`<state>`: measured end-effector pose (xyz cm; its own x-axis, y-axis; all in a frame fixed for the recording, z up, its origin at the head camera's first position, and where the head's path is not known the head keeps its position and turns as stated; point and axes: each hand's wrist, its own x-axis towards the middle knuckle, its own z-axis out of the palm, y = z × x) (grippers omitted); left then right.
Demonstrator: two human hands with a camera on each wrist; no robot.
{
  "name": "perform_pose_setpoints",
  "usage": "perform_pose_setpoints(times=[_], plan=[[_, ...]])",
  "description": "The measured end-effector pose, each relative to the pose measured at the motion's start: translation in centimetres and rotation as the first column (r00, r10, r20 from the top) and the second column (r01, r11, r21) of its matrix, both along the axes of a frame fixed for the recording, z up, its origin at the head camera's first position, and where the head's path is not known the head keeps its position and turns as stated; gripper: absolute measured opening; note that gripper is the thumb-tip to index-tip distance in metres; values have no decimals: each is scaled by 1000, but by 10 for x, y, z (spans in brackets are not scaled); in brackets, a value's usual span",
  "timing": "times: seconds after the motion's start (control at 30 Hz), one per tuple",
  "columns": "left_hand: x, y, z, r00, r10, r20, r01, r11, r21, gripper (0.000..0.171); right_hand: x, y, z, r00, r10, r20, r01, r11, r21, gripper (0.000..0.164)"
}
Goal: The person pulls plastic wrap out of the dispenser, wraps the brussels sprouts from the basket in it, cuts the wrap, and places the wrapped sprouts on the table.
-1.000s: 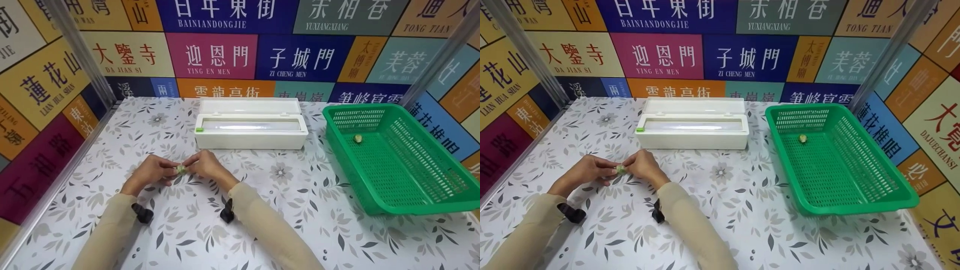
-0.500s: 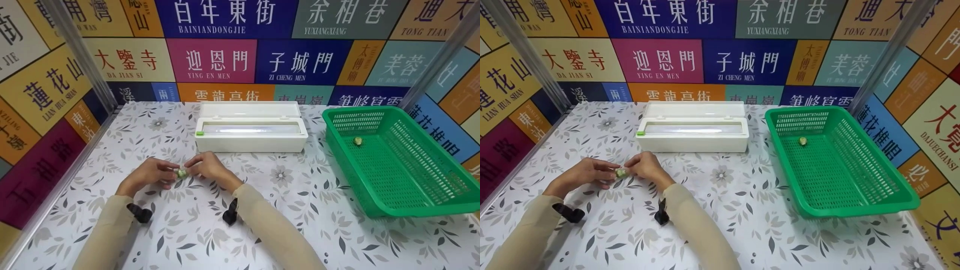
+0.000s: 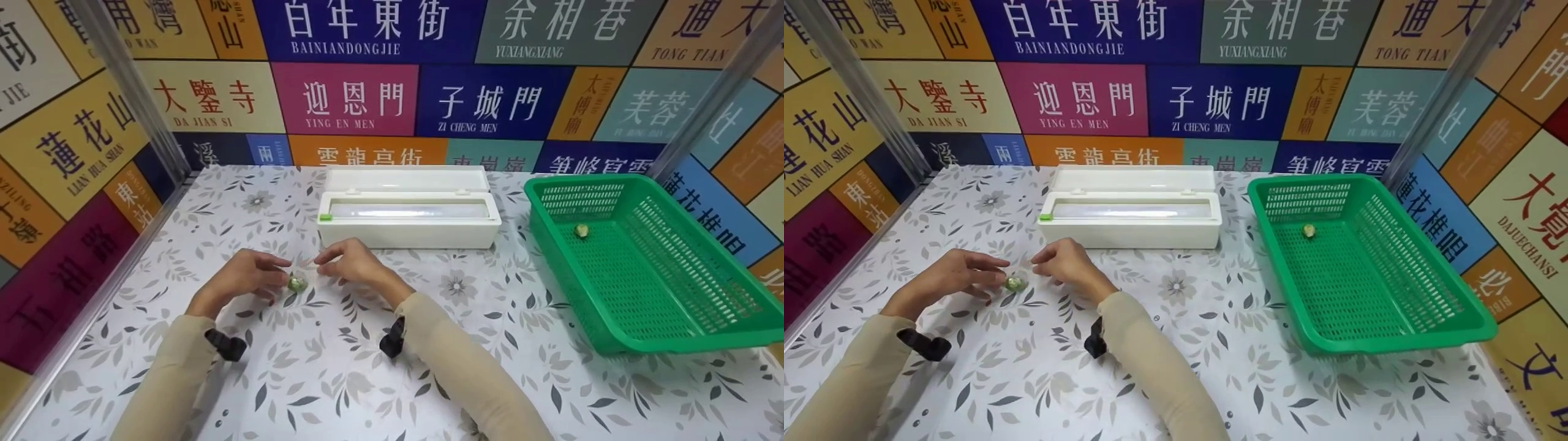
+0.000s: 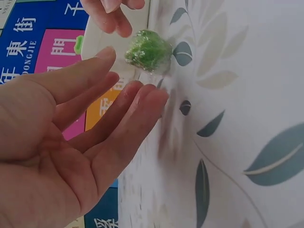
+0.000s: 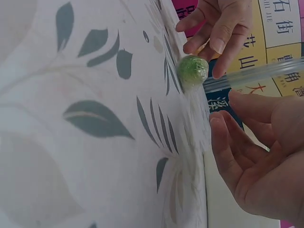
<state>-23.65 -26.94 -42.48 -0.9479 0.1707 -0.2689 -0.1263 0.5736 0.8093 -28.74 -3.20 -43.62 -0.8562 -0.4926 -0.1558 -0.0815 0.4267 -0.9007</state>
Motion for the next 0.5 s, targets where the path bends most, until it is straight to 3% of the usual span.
perform_pose_setpoints(times=[0.33,0.5], plan=[[-7,21,23,997,21,-72,-26,997,-69,40,-2,40,20,995,39,-92,-40,999,-9,22],[-14,39,33,993,25,-117,-34,997,-73,38,-6,68,40,984,5,-179,-3,1000,13,25]])
